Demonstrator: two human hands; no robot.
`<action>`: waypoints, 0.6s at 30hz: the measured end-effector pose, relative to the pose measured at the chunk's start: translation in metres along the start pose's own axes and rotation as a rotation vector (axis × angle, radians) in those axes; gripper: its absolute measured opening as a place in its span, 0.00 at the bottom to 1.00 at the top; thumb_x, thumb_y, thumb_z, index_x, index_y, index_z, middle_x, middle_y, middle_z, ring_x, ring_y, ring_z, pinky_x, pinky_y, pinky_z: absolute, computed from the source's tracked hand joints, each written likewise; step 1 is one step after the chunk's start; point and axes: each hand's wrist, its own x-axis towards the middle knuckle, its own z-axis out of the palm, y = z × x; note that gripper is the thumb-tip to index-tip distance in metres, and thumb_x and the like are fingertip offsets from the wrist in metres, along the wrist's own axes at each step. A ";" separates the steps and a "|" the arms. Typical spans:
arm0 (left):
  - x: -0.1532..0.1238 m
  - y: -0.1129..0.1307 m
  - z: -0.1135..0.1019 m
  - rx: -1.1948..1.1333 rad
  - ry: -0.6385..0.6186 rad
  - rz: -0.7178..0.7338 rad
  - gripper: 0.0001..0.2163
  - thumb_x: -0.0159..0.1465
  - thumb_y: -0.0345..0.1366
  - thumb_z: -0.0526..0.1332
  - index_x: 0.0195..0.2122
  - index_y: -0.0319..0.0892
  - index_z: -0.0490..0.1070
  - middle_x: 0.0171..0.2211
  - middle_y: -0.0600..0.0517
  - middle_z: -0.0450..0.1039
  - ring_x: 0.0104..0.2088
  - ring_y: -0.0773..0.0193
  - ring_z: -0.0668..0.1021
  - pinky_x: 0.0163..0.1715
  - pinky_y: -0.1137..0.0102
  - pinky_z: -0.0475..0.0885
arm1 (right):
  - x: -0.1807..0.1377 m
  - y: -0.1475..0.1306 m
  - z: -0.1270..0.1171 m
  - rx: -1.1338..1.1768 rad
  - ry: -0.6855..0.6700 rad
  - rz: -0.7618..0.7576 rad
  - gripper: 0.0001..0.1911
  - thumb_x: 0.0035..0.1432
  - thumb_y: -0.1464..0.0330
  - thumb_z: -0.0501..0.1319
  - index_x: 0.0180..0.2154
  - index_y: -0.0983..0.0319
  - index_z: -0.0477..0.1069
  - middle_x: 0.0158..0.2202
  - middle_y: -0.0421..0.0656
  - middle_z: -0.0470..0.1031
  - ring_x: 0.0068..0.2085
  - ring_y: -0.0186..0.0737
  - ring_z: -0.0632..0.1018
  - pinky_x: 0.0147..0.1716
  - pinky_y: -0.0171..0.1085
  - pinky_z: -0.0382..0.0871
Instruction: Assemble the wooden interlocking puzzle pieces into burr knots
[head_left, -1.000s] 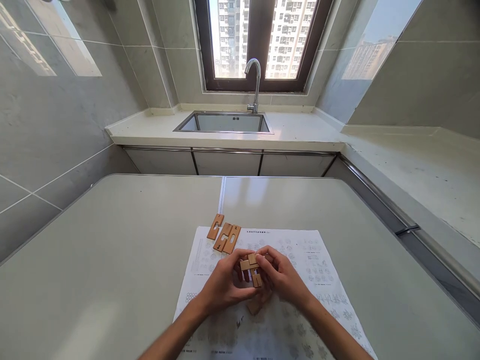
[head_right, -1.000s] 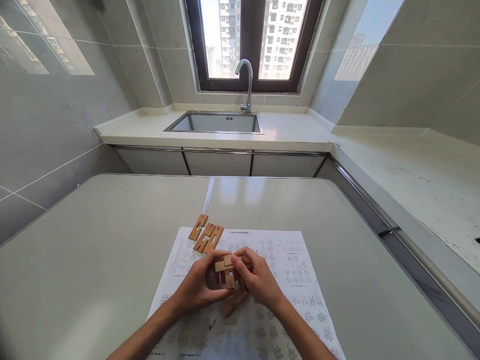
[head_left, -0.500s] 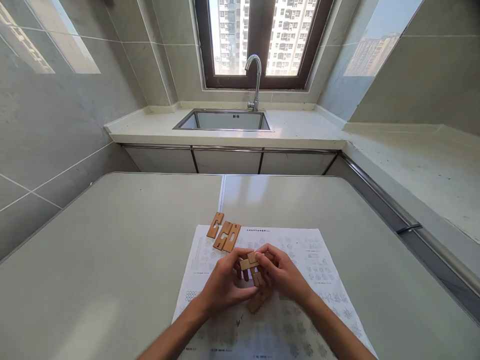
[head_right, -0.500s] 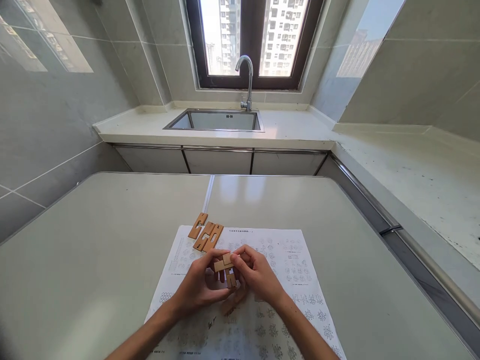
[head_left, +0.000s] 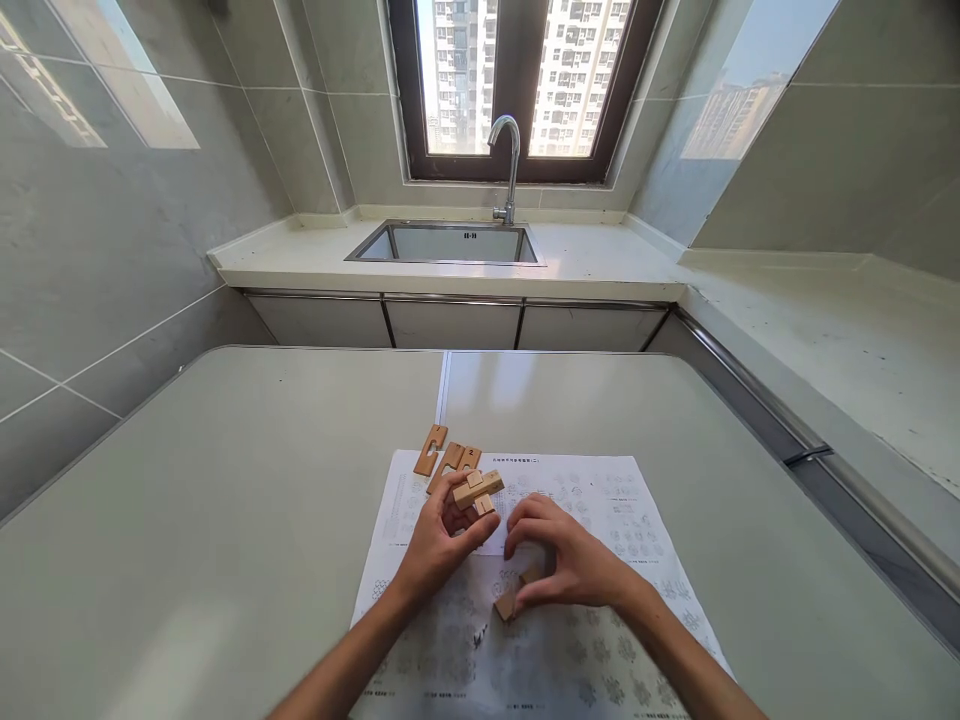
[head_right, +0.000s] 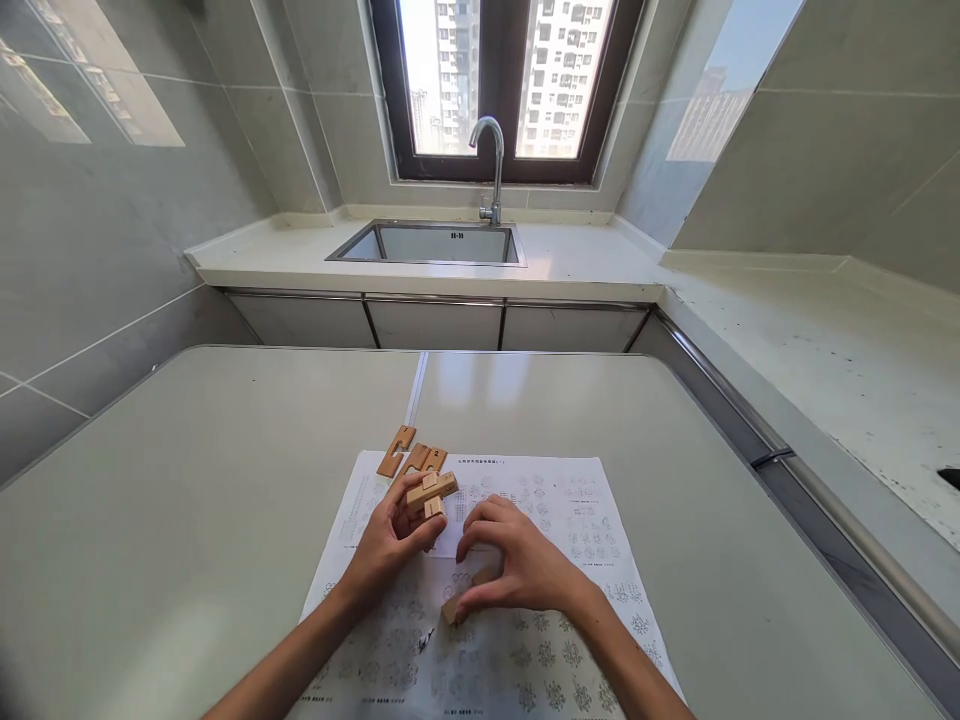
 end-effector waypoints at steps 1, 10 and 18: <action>0.000 0.000 0.000 -0.003 -0.003 0.001 0.29 0.59 0.47 0.75 0.56 0.43 0.65 0.46 0.48 0.78 0.42 0.61 0.80 0.46 0.66 0.77 | -0.001 -0.003 -0.002 -0.022 -0.047 -0.013 0.22 0.47 0.50 0.79 0.39 0.54 0.81 0.46 0.45 0.77 0.51 0.52 0.74 0.52 0.47 0.70; -0.002 0.001 0.001 0.069 -0.026 0.015 0.29 0.61 0.45 0.74 0.58 0.43 0.65 0.48 0.46 0.78 0.44 0.59 0.81 0.48 0.64 0.77 | -0.005 0.014 0.004 -0.183 0.142 0.013 0.07 0.65 0.61 0.70 0.36 0.56 0.78 0.40 0.43 0.78 0.41 0.43 0.78 0.40 0.40 0.71; -0.002 -0.002 0.004 0.169 -0.054 0.088 0.29 0.60 0.41 0.74 0.60 0.43 0.65 0.43 0.49 0.77 0.34 0.65 0.77 0.39 0.68 0.76 | -0.005 0.013 0.005 -0.235 0.267 0.115 0.11 0.75 0.60 0.57 0.42 0.57 0.74 0.38 0.42 0.80 0.34 0.41 0.79 0.35 0.37 0.71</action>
